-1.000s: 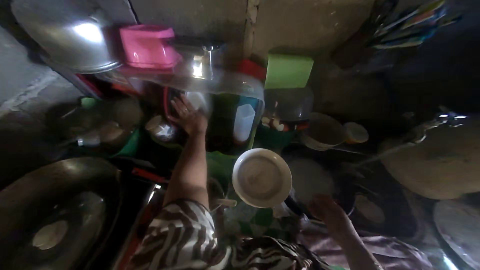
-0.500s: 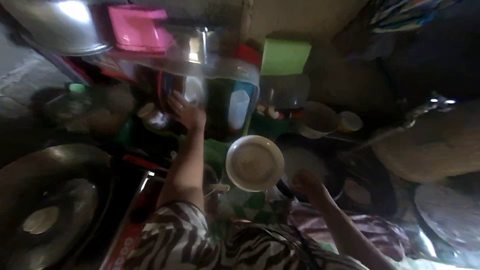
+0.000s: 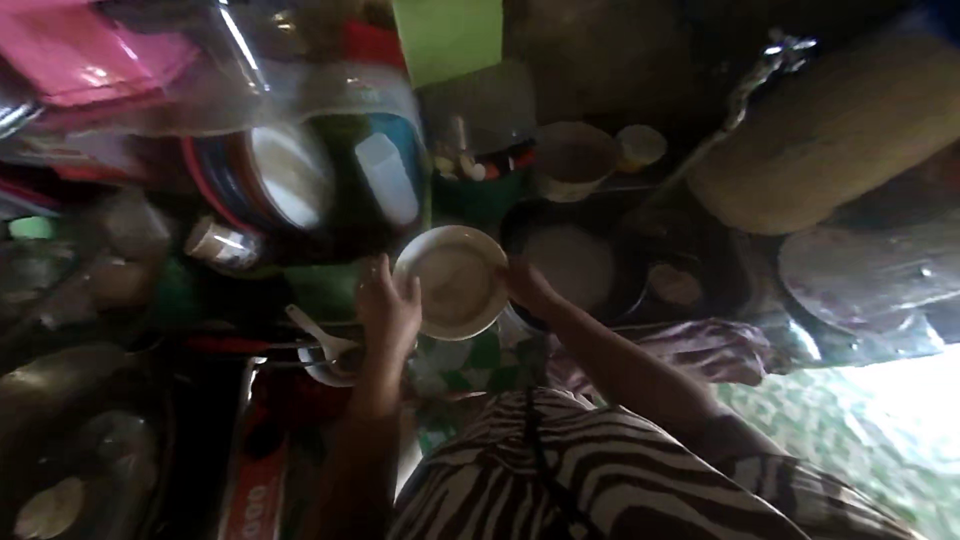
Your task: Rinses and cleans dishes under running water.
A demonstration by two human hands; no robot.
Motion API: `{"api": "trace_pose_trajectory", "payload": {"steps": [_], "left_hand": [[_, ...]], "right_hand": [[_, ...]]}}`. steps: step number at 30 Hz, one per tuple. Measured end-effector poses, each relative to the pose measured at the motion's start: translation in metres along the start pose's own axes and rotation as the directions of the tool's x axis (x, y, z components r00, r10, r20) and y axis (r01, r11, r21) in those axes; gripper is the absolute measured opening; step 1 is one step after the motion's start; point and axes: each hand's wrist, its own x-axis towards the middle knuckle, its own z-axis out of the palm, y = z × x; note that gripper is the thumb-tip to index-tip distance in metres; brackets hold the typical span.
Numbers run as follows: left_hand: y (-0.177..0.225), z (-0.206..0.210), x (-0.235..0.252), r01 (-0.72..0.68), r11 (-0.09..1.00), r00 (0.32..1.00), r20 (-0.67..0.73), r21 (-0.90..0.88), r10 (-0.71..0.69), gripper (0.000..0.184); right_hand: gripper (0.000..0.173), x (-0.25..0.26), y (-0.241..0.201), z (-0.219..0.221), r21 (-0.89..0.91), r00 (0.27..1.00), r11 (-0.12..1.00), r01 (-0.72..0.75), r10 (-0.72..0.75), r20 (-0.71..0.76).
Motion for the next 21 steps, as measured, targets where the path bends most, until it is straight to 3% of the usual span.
{"api": "trace_pose_trajectory", "payload": {"steps": [3, 6, 10, 12, 14, 16, 18, 21], "left_hand": [[-0.002, 0.009, -0.007, 0.023, 0.999, 0.995, 0.092, 0.041, -0.027, 0.067], [0.007, 0.018, -0.012, -0.068, 0.996, 0.998, 0.009, 0.064, 0.067, 0.066], [0.050, 0.048, -0.035, -0.353, 0.935, 0.934, -0.065, -0.033, 0.351, 0.058], [0.082, 0.075, -0.043, -0.432, 0.895, 0.898, 0.037, -0.110, 0.438, 0.054], [0.114, 0.112, -0.042, -0.424, 0.894, 0.883, 0.153, -0.143, 0.444, 0.051], [0.147, 0.145, -0.033, -0.377, 0.925, 0.895, 0.276, 0.047, 0.351, 0.053], [0.182, 0.168, -0.019, -0.364, 0.894, 0.898, 0.353, 0.261, 0.262, 0.060], [0.216, 0.206, -0.007, -0.387, 0.869, 0.918, 0.211, 0.309, 0.334, 0.060]], "right_hand": [[0.049, -0.004, -0.001, -0.002, 0.072, 0.997, 0.995, 0.071, -0.070, -0.016], [0.060, -0.002, 0.014, -0.027, 0.216, 0.996, 0.973, 0.083, -0.077, -0.036], [0.053, 0.039, 0.112, -0.084, 0.033, 0.964, 0.988, -0.152, 0.155, -0.215], [0.060, 0.054, 0.166, -0.112, -0.043, 0.913, 0.947, -0.318, 0.294, -0.281], [0.061, 0.066, 0.202, -0.137, -0.121, 0.875, 0.896, -0.428, 0.378, -0.301], [0.055, 0.087, 0.239, -0.149, -0.090, 0.892, 0.910, -0.404, 0.370, -0.259], [0.051, 0.100, 0.245, -0.155, -0.064, 0.912, 0.924, -0.378, 0.360, -0.197], [0.051, 0.107, 0.227, -0.157, -0.095, 0.920, 0.917, -0.386, 0.377, -0.105]]}}
